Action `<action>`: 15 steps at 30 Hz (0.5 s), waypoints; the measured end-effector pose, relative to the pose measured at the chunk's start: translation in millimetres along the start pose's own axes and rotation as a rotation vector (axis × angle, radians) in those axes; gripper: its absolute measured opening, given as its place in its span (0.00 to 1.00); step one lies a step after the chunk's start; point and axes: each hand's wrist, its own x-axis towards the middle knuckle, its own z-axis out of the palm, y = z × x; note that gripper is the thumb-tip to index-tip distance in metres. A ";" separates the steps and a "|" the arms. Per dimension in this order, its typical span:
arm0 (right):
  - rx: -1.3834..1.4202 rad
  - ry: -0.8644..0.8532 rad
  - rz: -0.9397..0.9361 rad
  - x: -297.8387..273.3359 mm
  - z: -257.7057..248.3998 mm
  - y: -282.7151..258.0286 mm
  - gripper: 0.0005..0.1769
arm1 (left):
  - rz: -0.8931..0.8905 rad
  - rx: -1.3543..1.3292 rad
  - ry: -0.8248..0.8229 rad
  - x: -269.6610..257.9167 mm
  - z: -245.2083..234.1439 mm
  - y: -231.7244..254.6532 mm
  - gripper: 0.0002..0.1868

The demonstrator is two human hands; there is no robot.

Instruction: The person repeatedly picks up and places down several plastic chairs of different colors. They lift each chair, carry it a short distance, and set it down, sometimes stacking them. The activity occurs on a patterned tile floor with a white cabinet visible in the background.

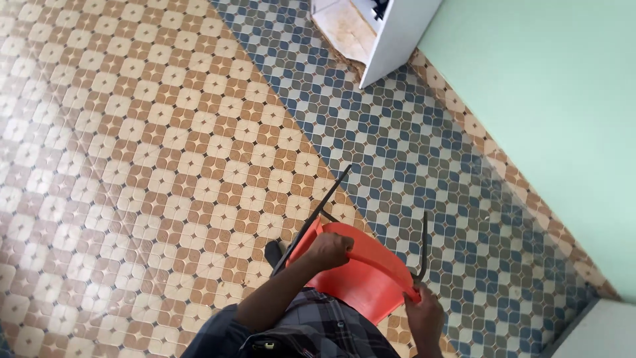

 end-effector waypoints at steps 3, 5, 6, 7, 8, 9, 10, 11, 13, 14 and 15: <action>-0.033 0.006 -0.051 8.2 4.0 -4.2 0.19 | -0.011 -0.029 0.069 -4.3 0.8 -11.4 0.06; -0.056 0.020 -0.151 18.6 5.3 -12.7 0.20 | -0.016 -0.071 0.157 -6.1 5.4 -24.7 0.05; -0.121 -0.006 -0.129 27.0 6.4 -18.8 0.20 | -0.006 -0.101 0.207 -1.0 3.9 -34.8 0.06; -0.187 -0.028 -0.109 36.8 7.1 -24.1 0.20 | 0.005 -0.127 0.259 1.4 2.8 -43.8 0.06; -0.253 -0.035 -0.083 48.3 9.6 -28.8 0.20 | -0.026 -0.130 0.283 4.4 1.3 -50.4 0.06; -0.235 -0.026 -0.164 60.9 13.7 -32.9 0.21 | -0.057 -0.133 0.306 7.0 -1.4 -55.9 0.05; -0.216 -0.008 -0.235 73.9 16.7 -35.0 0.21 | -0.075 -0.136 0.325 10.6 -5.4 -59.8 0.05; -0.197 0.009 -0.305 88.7 18.4 -38.9 0.21 | -0.108 -0.138 0.331 11.9 -10.5 -63.3 0.05; -0.211 -0.097 -0.325 117.4 19.8 -50.3 0.23 | -0.157 -0.141 0.331 14.0 -25.1 -69.0 0.05; -0.221 -0.145 -0.326 128.5 19.9 -56.4 0.24 | -0.170 -0.125 0.337 15.8 -33.3 -70.9 0.07; -0.225 -0.130 -0.361 137.2 20.7 -64.0 0.25 | -0.183 -0.109 0.344 18.1 -41.8 -72.9 0.08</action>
